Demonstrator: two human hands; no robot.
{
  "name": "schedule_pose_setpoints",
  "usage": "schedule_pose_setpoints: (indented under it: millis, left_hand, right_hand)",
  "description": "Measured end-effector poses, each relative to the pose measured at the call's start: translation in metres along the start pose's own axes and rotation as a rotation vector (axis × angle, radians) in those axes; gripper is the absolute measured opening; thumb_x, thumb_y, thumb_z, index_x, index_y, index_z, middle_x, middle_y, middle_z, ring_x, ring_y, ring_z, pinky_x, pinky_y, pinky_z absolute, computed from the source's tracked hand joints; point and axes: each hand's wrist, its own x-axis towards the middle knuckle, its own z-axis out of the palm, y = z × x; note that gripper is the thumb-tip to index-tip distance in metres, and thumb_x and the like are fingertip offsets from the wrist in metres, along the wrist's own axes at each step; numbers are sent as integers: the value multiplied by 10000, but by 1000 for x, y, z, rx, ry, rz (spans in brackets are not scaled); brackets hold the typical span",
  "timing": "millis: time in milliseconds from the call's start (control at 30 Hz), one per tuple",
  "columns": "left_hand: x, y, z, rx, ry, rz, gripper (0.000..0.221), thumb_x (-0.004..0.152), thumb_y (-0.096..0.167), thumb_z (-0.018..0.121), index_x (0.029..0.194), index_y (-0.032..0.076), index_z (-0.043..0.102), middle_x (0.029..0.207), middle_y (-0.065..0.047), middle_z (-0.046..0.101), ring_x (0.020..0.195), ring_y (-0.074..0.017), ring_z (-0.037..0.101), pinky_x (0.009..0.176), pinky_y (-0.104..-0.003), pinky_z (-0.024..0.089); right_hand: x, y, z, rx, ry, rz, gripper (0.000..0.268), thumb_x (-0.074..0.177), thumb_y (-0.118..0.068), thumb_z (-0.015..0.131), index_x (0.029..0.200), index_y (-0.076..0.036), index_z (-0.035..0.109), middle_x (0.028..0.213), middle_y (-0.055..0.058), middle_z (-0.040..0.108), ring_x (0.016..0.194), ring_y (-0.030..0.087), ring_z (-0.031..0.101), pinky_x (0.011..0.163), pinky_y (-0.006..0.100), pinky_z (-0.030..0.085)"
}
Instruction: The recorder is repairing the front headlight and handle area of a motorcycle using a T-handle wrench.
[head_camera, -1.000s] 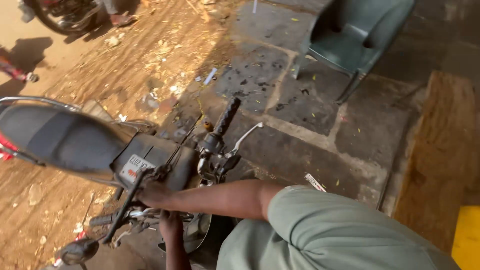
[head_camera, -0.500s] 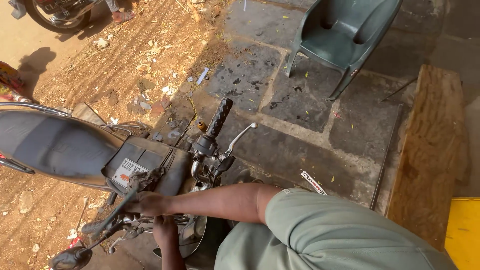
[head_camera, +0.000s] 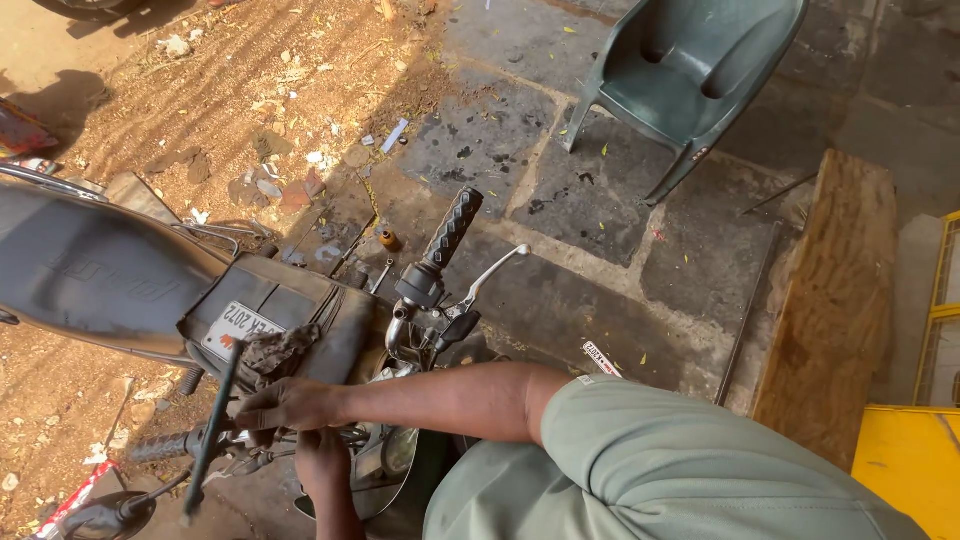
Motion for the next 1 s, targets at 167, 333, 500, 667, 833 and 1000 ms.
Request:
schedule_pose_setpoints:
  millis: [167,333,500,667,833,1000]
  left_hand:
    - [-10,12,-8,-26,-58,-66,408,971,319,528,1307,114,635,1208,-242,692,1090,-501,631,904,-567,488]
    - [-21,22,-11,-124,-26,59,450,969,321,542,1363,112,602,1219,-232,690,1115,-468,627,899,-529,490]
    - [-22,26,-11,-202,-33,116,500,949,313,575,1392,82,565,1174,-214,706,1084,-426,667,882,-491,501]
    - [-26,32,-14,-153,-117,-79,456,993,332,605,1335,32,582,1017,-221,756,981,-391,730,869,-463,526]
    - [-13,-11,9,-306,-55,125,469,958,341,601,1309,31,580,1049,-197,735,985,-368,723,856,-441,511]
    - [-10,-29,17,-33,-24,260,365,952,339,649,1179,61,715,1130,-230,729,1109,-429,677,887,-471,524]
  right_hand:
    - [-1,-19,1,440,-194,229,489,1041,-566,538,1102,-143,774,887,6,688,742,74,543,622,274,472]
    - [4,1,-4,589,-128,102,370,895,-390,767,1179,-174,670,931,-31,658,811,73,603,691,251,502]
    - [14,34,2,521,-127,214,389,976,-438,702,1169,-102,729,829,-15,622,749,82,547,669,256,483]
    - [22,38,7,342,-132,317,765,1119,-638,508,927,55,771,759,2,612,747,97,517,686,276,430]
    - [7,-36,-3,453,-118,50,685,1018,-637,608,1129,39,623,933,61,670,944,160,597,837,359,482]
    - [9,-26,12,323,34,-170,702,941,-590,664,1251,30,559,1179,139,689,1143,196,600,985,381,479]
